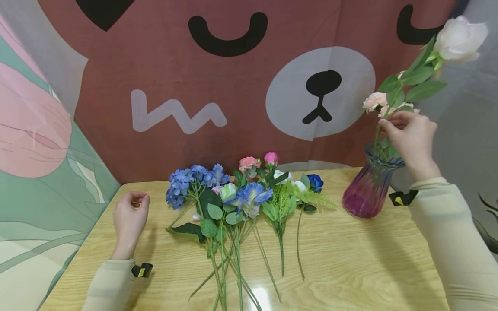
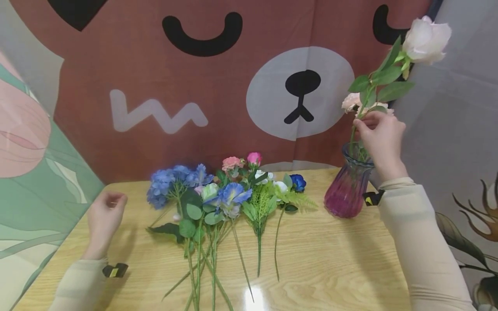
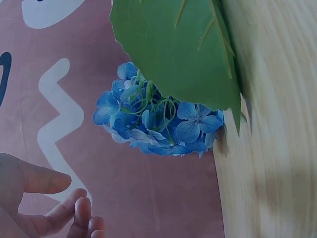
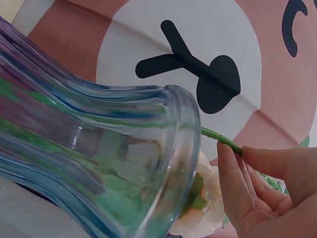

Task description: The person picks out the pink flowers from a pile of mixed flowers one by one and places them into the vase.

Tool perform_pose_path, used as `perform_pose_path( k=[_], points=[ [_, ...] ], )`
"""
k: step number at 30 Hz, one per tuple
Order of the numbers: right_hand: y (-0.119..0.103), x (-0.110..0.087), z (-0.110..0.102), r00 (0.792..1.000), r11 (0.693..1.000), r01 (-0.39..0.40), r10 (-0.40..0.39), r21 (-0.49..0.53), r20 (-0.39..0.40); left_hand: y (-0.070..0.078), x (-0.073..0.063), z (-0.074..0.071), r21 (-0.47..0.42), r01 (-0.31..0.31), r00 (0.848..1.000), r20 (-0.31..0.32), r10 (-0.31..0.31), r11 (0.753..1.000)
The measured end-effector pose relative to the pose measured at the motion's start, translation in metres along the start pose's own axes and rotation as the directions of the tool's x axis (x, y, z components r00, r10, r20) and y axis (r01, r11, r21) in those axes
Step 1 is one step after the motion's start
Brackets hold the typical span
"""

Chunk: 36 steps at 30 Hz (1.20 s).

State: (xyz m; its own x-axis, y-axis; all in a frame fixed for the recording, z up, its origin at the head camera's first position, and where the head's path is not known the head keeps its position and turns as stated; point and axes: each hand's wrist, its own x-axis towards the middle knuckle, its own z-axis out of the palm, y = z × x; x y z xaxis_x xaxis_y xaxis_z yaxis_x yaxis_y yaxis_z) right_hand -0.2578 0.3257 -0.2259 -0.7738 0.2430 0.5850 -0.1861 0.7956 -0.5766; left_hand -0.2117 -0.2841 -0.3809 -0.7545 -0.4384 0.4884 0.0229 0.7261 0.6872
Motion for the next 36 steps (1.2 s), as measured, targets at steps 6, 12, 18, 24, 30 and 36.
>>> perform_pose_path(
  k=[6,12,18,24,30,36],
  points=[
    [0.002,-0.003,0.002,1.000,1.000,-0.007,0.007,-0.011,0.008,0.001,0.000,0.000,0.000,-0.001,1.000,-0.004,0.001,1.000],
    [0.003,-0.006,0.003,1.000,1.000,-0.009,0.009,0.003,-0.001,0.001,0.000,0.000,-0.006,0.001,1.000,0.004,-0.001,1.000],
    [0.005,-0.007,0.004,1.000,1.000,-0.005,0.005,0.004,-0.013,0.001,0.000,0.001,-0.009,0.003,1.000,0.010,-0.003,1.000],
    [0.007,-0.006,0.005,1.000,1.000,-0.006,0.007,0.009,-0.019,0.000,0.001,0.001,-0.008,0.004,1.000,0.005,-0.004,1.000],
    [0.009,-0.005,0.005,1.000,1.000,-0.014,0.014,-0.009,-0.011,0.000,0.002,0.001,-0.008,0.004,1.000,0.001,-0.004,1.000],
    [0.012,-0.002,0.006,0.999,1.000,-0.028,0.029,-0.011,0.015,0.001,0.002,0.001,-0.008,0.009,1.000,0.004,-0.009,1.000]
  ],
)
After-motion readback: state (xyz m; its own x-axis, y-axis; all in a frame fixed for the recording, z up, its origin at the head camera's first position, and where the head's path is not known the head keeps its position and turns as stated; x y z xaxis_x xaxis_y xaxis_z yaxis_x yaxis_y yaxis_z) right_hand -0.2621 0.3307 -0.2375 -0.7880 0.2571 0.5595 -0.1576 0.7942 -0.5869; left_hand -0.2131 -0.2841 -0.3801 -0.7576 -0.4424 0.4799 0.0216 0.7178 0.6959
